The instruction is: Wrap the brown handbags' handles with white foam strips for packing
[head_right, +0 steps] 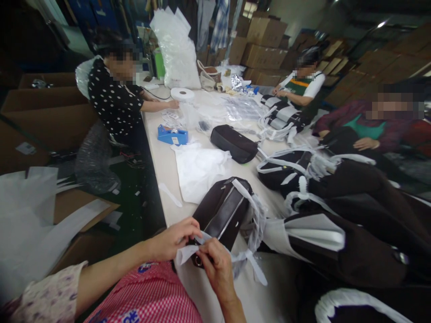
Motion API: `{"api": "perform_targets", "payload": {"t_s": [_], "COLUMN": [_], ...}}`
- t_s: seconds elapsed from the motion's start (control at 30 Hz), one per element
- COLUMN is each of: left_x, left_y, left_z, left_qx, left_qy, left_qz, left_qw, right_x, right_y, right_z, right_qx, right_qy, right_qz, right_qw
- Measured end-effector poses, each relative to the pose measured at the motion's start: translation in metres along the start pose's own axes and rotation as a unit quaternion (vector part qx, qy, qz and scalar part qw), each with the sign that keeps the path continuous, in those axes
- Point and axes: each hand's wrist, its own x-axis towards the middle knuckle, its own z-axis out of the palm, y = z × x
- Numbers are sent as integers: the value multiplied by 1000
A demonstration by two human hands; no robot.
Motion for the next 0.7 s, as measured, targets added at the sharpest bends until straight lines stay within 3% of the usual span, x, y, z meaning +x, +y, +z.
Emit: {"api": "perform_targets", "payload": {"t_s": [0.07, 0.1, 0.27, 0.33, 0.43, 0.5, 0.6, 0.7], "left_x": [-9, -11, -10, -7, -4, -4, -6, -8], "left_y": [2, 2, -3, -4, -5, -5, -7, -8], "left_z": [1, 4, 19, 21, 20, 19, 19, 19], "left_qx": [21, 20, 5, -14, -51, -66, -78, -77], "left_qy": [-48, -41, 139, 176, 192, 181, 165, 167], "left_qz": [36, 36, -88, -149, -202, -204, -181, -168], "left_qw": [998, 998, 986, 973, 959, 960, 967, 969], "right_x": [1, 2, -2, -7, -16, -20, -19, -11], "right_y": [0, 0, 2, 2, 0, -3, -5, -5], "right_z": [0, 0, 5, 9, 13, 13, 8, 2], "right_qx": [-2, -3, -30, -60, -77, -39, 67, 146], "right_qy": [1, 2, 45, 62, 33, 49, 140, 122], "right_qz": [-7, -10, -46, -77, -96, -60, 68, 151], "right_qw": [1000, 1000, 998, 993, 992, 996, 986, 970]}}
